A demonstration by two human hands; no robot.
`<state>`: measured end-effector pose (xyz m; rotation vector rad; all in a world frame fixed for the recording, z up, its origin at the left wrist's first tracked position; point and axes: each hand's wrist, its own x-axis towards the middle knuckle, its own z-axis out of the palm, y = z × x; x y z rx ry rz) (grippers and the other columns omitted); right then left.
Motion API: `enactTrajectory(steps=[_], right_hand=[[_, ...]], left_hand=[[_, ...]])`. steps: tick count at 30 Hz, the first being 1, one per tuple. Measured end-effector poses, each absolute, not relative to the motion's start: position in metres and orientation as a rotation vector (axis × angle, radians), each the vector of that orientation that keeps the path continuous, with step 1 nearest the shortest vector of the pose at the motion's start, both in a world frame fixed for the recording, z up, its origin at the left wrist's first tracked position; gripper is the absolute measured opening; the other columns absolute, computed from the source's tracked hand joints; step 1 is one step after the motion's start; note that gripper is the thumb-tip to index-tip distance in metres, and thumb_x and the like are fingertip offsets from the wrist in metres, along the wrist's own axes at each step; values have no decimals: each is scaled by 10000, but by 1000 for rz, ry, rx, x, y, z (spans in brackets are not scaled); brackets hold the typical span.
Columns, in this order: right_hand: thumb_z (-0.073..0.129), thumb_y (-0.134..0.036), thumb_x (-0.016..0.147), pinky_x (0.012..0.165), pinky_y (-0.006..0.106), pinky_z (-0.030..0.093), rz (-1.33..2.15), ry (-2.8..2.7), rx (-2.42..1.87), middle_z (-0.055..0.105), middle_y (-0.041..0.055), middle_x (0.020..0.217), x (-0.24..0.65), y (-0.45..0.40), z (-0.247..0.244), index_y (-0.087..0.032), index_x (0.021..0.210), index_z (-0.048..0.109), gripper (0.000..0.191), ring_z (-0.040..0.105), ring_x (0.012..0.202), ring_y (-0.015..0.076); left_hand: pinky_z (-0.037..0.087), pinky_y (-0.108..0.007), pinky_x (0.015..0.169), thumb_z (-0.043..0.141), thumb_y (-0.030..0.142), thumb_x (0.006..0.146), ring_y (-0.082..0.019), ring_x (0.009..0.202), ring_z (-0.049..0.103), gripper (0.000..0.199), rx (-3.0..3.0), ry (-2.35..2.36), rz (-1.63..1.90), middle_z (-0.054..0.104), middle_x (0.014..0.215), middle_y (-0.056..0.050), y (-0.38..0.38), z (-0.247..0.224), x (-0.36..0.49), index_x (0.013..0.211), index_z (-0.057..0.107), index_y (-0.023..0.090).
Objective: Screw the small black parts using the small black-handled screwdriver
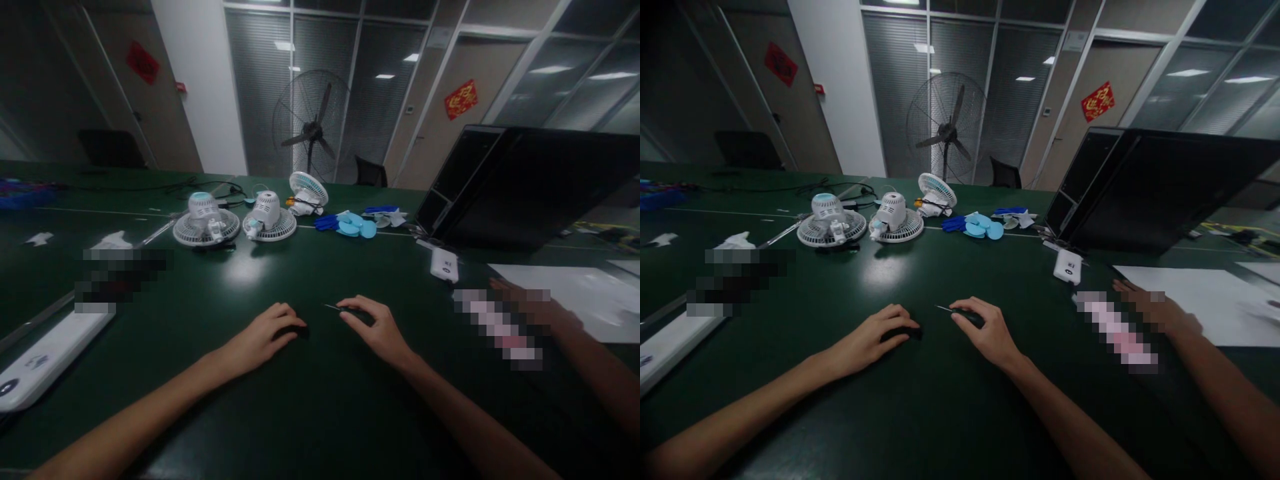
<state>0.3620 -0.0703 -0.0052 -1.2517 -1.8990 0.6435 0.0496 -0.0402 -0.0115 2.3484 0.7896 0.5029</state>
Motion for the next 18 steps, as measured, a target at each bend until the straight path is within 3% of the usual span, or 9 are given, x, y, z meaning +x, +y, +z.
enactTrajectory(steps=[7,12,18], right_hand=[[648,-365,1012,830,383,546,756,-1895,-1251,712,53,1097,361,-72,-4,-270,1205,726,229,677,981,239],[648,-363,1013,857,394,545,774,-1896,-1259,711,57,1112,362,-72,-1,-265,1203,723,226,672,1002,240],[661,-350,1006,859,387,545,740,-1901,-1259,715,57,1111,361,-72,-3,-270,1200,731,221,673,1014,242]], left_hand=[[519,-377,983,481,381,1049,-246,1131,632,339,2368,1060,575,635,1267,-81,26,-13,-36,1300,682,274],[549,-380,882,551,559,940,-284,1011,675,495,2269,1544,712,673,1204,-111,72,-23,-119,1255,726,219],[562,-374,827,622,658,815,-311,971,704,639,2150,1775,797,710,1120,-136,73,-25,-143,1226,744,185]])
